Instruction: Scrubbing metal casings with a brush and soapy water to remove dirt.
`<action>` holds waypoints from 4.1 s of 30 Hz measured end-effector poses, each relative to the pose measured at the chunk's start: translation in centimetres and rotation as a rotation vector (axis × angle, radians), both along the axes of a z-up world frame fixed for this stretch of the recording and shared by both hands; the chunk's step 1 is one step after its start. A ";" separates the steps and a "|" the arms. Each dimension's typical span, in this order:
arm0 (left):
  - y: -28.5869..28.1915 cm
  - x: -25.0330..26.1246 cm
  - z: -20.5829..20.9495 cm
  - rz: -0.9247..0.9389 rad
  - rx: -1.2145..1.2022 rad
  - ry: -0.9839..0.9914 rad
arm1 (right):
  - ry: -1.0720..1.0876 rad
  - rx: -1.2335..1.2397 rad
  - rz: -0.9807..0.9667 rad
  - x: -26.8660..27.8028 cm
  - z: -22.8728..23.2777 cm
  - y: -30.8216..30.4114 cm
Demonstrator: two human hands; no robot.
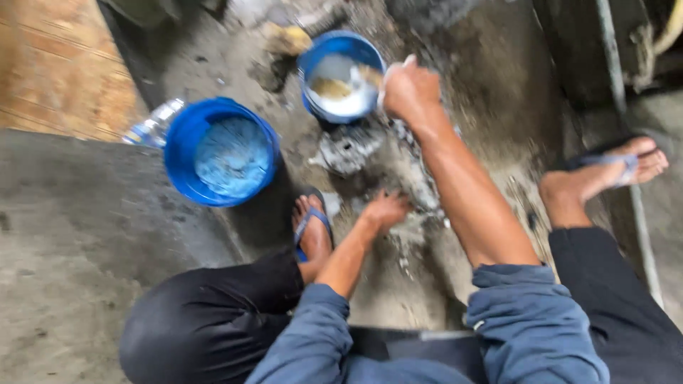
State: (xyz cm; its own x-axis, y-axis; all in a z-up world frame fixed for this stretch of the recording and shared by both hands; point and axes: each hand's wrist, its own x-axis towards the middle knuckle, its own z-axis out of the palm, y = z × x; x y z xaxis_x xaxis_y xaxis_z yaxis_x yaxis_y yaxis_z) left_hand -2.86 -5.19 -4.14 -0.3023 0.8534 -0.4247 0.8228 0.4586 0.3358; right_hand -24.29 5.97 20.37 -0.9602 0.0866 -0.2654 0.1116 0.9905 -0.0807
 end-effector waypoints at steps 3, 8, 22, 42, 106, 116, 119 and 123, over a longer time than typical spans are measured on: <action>-0.8 0.4 -5.9 -0.091 0.158 0.064 | 0.220 -0.225 -0.061 7.3 6.7 2.7; -2.8 -3.6 -2.7 -0.117 0.507 0.301 | 0.565 -0.617 -0.161 20.7 5.8 3.8; 1.3 -3.7 -1.0 1.028 0.267 -0.101 | 0.615 -0.747 -0.966 35.3 -16.9 -7.3; -3.6 -2.8 2.4 0.689 0.650 0.383 | 0.409 -0.645 -0.827 32.0 -18.2 -2.5; 4.0 4.6 15.2 1.946 1.754 -1.399 | 1.074 -0.617 -0.699 33.8 -10.8 -1.8; 4.1 3.8 10.7 1.936 1.838 -1.618 | 0.875 -0.521 -0.893 38.2 -14.9 1.9; 2.0 3.2 6.2 1.957 1.794 -1.553 | 0.823 -0.591 -0.892 36.2 -13.5 1.9; 1.6 2.7 10.2 1.854 1.725 -1.387 | 0.837 -0.853 -0.883 33.3 -8.6 -0.7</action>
State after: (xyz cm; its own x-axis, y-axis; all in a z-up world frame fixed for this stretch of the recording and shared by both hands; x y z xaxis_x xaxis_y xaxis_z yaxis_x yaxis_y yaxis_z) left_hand -0.21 -3.64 6.06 -0.8089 0.0051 -0.5880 -0.3387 -0.8215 0.4588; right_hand 9.00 5.26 11.78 -0.5769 0.8149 0.0551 0.2660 0.2512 -0.9307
